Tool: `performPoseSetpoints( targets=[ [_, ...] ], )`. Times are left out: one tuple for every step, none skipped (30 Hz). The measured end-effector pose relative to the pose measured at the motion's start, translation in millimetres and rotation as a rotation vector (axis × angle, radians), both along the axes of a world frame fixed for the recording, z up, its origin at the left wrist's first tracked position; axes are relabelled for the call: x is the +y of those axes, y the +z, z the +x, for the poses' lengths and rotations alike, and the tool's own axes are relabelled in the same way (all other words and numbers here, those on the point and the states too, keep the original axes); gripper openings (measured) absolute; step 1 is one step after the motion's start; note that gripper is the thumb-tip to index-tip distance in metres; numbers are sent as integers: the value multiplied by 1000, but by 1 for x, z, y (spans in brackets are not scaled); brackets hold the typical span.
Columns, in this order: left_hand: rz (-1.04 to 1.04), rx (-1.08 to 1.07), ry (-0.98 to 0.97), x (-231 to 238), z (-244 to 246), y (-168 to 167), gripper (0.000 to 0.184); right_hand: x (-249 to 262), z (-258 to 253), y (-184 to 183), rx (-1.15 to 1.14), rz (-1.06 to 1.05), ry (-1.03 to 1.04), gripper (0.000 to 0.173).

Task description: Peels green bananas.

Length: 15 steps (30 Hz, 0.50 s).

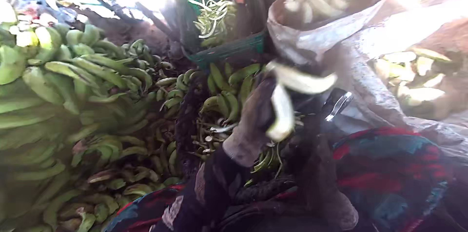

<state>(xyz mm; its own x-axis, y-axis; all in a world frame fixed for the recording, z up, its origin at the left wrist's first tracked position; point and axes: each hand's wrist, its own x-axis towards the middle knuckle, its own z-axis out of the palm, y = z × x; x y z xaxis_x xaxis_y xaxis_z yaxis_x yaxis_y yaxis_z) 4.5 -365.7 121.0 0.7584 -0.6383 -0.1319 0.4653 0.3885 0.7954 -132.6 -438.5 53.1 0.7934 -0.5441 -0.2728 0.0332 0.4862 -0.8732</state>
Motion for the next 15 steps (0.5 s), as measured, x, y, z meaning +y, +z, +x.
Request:
performPoseSetpoints(
  targets=[
    [-25, -52, -48, -35, 6, 15, 41, -2, 1, 2, 81, 61, -21, 44],
    [-45, -120, -110, -67, 12, 26, 42, -2, 2, 5, 157, 129, -34, 48],
    [-29, -229, -155, -93, 17, 32, 43, -2, 4, 8, 205, 179, -31, 49],
    [4, -365, -179, -110, 23, 31, 43, -4, 5, 10, 213, 190, 2, 43],
    [87, -516, -156, -122, 31, 24, 43, -6, 5, 12, 226, 166, 28, 33],
    [261, -689, -92, -128, 41, 11, 47, -8, 7, 15, 274, 156, 26, 29],
    [473, -859, 1, -130, 54, -10, 51, -9, 10, 17, 313, 169, -1, 27],
    [707, -994, 107, -128, 67, -37, 54, -11, 13, 24, 350, 163, -10, 32],
    [904, -1106, 201, -122, 81, -68, 55, -12, 12, 23, 342, 173, -19, 41],
    [1100, -1177, 241, -114, 92, -97, 57, -13, 12, 23, 312, 207, -21, 45],
    [1276, -1204, 247, -103, 100, -125, 57, -14, 14, 23, 292, 271, -42, 42],
    [1438, -1197, 218, -94, 107, -148, 62, -14, 17, 23, 260, 387, -69, 38],
    [1557, -1154, 171, -88, 112, -165, 68, -13, 19, 22, 226, 474, -80, 37],
    [1654, -1126, 123, -85, 115, -183, 74, -13, 20, 21, 196, 527, -84, 37],
    [1698, -1153, 125, -82, 118, -206, 77, -13, 21, 20, 188, 567, -98, 35]
  ],
)
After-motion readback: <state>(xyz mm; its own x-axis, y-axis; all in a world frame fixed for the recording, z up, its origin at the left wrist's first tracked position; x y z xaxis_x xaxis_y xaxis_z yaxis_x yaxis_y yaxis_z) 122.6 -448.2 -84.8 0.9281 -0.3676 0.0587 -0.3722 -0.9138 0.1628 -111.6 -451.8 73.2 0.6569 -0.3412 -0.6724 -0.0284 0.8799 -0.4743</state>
